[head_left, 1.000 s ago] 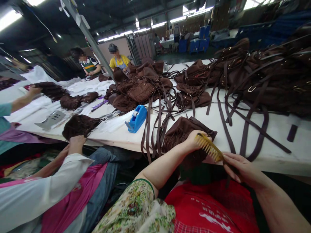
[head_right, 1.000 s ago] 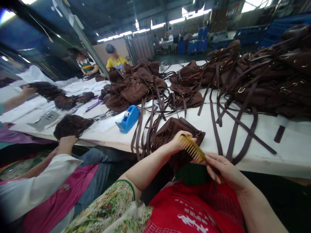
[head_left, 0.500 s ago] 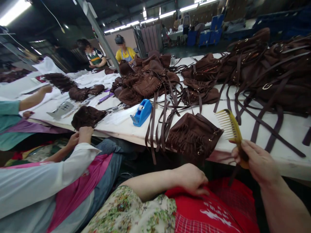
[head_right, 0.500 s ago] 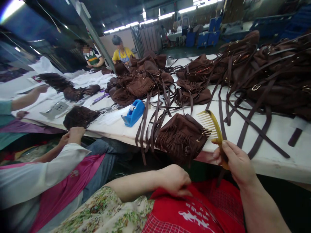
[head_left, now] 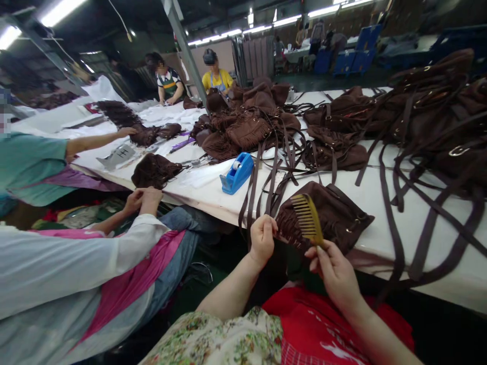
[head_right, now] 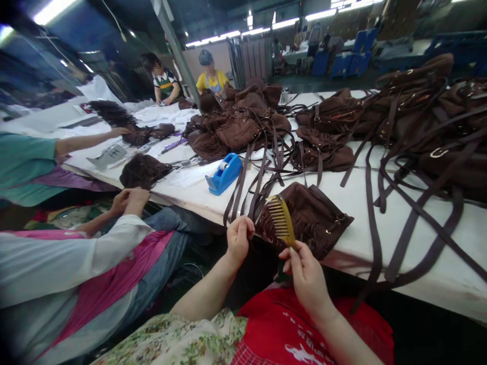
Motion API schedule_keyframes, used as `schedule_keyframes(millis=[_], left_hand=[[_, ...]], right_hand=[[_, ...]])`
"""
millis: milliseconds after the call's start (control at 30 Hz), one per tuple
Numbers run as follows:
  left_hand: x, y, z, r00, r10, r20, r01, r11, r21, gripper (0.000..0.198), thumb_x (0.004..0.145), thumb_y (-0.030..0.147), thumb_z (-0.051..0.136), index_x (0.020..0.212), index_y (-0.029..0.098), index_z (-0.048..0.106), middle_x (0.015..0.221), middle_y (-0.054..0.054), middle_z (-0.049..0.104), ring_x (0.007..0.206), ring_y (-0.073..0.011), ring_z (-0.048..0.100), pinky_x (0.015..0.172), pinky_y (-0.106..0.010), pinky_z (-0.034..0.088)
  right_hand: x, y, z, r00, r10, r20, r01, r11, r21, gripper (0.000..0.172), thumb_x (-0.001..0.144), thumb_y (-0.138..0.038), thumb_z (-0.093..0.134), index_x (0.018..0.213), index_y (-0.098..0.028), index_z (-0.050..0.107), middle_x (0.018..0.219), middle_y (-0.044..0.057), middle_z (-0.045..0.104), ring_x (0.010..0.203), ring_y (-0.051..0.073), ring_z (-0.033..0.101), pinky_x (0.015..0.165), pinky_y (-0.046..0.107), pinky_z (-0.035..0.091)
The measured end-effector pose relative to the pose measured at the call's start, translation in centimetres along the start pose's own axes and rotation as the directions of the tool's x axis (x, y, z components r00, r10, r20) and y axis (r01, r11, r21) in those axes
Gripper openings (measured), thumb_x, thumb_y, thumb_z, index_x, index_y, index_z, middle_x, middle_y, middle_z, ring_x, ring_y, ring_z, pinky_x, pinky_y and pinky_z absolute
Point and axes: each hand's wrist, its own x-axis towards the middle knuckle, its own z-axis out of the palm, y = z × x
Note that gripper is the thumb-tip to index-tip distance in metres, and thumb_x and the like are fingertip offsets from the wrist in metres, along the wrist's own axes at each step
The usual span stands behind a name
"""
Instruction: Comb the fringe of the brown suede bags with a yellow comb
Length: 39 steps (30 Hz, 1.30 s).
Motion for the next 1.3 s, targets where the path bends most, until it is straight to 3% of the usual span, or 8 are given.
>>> schedule_keyframes(millis=[167,300,533,800,967,1100,1167,1300], left_hand=[[-0.4,-1.4,-1.1,0.999,-0.037,0.04,0.035,0.998,0.043,0.045,0.099,0.042,0.033,0.065,0.017,0.048,0.064,-0.001,0.049,0.061,-0.0107,0.047,0.061,-0.024,0.039],[-0.4,-2.0,-1.2,0.995,-0.082,0.056,0.077,0.993,0.085,0.046,0.099,0.044,0.032,0.065,0.017,0.049,0.064,-0.001,0.05,0.062,-0.0111,0.048,0.063,-0.025,0.04],[2.1,-2.0,0.0,0.986,-0.084,0.147,0.075,0.995,0.066,0.044,0.098,0.045,0.035,0.074,0.016,0.058,0.068,-0.001,0.054,0.067,-0.0115,0.052,0.066,-0.024,0.043],[8.4,-4.6,4.2,0.813,-0.199,0.548,0.224,0.974,0.021,0.045,0.099,0.037,0.03,0.1,0.012,0.068,0.099,-0.007,0.068,0.084,-0.0137,0.061,0.08,-0.026,0.048],[9.1,-1.7,4.0,0.847,-0.118,0.519,0.095,0.993,0.072,0.041,0.097,0.038,0.037,0.101,0.015,0.071,0.1,-0.005,0.069,0.097,-0.0154,0.06,0.091,-0.025,0.043],[7.3,1.4,4.3,0.592,-0.162,0.79,0.207,0.977,0.044,0.057,0.093,0.06,0.038,0.091,0.014,0.071,0.064,0.0,0.056,0.061,-0.0108,0.052,0.064,-0.023,0.042],[6.4,1.7,5.4,0.524,-0.201,0.827,0.239,0.967,0.083,0.058,0.086,0.066,0.045,0.068,0.013,0.063,0.055,0.003,0.045,0.054,-0.0087,0.043,0.056,-0.023,0.035],[5.9,0.8,7.8,0.699,-0.309,0.645,0.13,0.942,0.31,0.046,0.072,0.048,0.071,0.055,0.017,0.042,0.051,0.007,0.034,0.052,-0.0077,0.032,0.052,-0.024,0.024]], right_hand=[[2.1,4.0,-0.8,0.956,-0.105,-0.274,-0.064,0.838,-0.543,0.035,0.095,-0.041,0.037,0.103,-0.017,0.06,0.081,0.009,0.07,0.068,0.023,0.065,0.063,0.033,0.044],[3.4,5.1,-3.7,0.973,-0.081,-0.217,-0.101,0.692,-0.714,0.039,0.094,-0.043,0.035,0.103,-0.018,0.064,0.082,0.011,0.072,0.066,0.025,0.065,0.059,0.032,0.041],[3.5,5.6,-7.0,0.951,0.248,0.182,-0.142,0.878,-0.457,0.041,0.089,-0.059,0.042,0.083,-0.023,0.062,0.057,-0.001,0.063,0.045,0.016,0.058,0.053,0.028,0.047],[3.7,4.8,-8.1,0.612,0.48,0.629,-0.331,0.877,-0.347,0.051,0.085,-0.068,0.048,0.083,-0.018,0.059,0.054,-0.003,0.057,0.036,0.008,0.046,0.038,0.02,0.029],[2.8,4.5,-9.7,0.632,0.449,0.632,-0.492,0.862,-0.121,0.048,0.084,-0.065,0.055,0.084,-0.017,0.058,0.053,-0.002,0.057,0.036,0.006,0.045,0.038,0.018,0.024],[2.3,4.9,-10.7,0.693,0.449,0.565,-0.564,0.825,0.037,0.044,0.084,-0.061,0.06,0.088,-0.017,0.058,0.052,-0.003,0.058,0.034,0.005,0.043,0.036,0.017,0.023],[2.1,4.7,-10.7,0.72,0.44,0.537,-0.564,0.822,0.084,0.043,0.083,-0.059,0.061,0.089,-0.017,0.058,0.052,-0.002,0.058,0.033,0.005,0.042,0.035,0.016,0.023],[1.1,3.3,-10.5,0.706,0.427,0.566,-0.553,0.831,0.063,0.046,0.081,-0.061,0.062,0.081,-0.015,0.059,0.047,-0.002,0.055,0.031,0.005,0.037,0.034,0.017,0.02]])
